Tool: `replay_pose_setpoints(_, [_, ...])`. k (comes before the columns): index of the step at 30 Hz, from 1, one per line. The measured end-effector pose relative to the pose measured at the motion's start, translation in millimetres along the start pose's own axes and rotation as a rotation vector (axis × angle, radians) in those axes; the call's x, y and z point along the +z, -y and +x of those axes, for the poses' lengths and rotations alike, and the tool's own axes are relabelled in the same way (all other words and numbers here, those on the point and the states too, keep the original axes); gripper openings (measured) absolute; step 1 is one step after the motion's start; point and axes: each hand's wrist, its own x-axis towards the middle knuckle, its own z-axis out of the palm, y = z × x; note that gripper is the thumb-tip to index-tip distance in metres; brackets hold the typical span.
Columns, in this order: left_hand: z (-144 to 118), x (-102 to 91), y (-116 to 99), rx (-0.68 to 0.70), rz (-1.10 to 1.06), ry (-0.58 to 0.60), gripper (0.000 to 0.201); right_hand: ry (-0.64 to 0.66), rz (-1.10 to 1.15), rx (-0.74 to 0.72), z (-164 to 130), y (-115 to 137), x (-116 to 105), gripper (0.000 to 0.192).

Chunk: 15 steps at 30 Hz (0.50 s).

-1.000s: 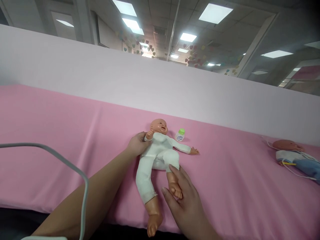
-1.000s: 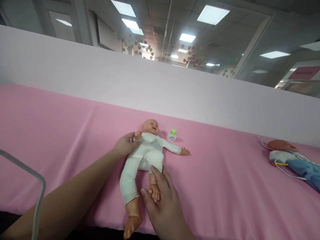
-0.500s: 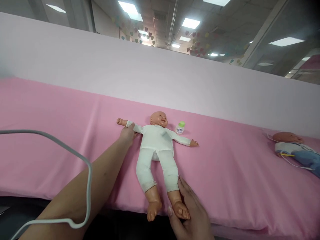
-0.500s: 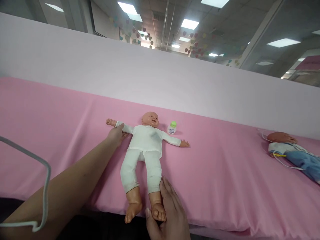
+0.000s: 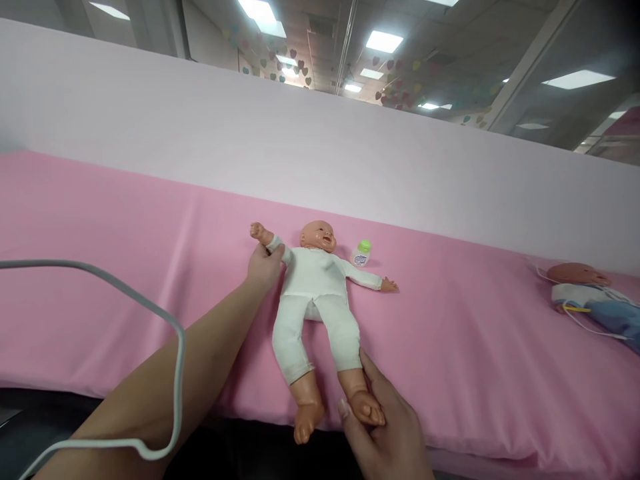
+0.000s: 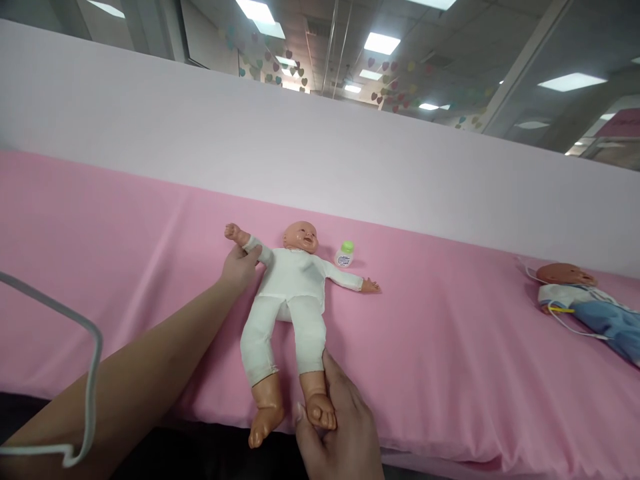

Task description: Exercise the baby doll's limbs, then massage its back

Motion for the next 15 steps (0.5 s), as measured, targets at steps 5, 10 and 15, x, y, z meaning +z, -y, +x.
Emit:
replay_pose_setpoints(5, [-26,6.7,-22,0.211,0.402,0.149,0.031,0.045,0.038,0.018,32,21,-12,0.069])
replay_pose_setpoints(10, [-34,10.1,-22,0.46,0.563,0.366,0.049,-0.05,0.058,0.064,61,21,1,0.071])
replay_pose_setpoints(15, [-28,10.5,-12,0.451,0.601,0.442,0.056,-0.037,0.101,0.1,80,27,15,0.072])
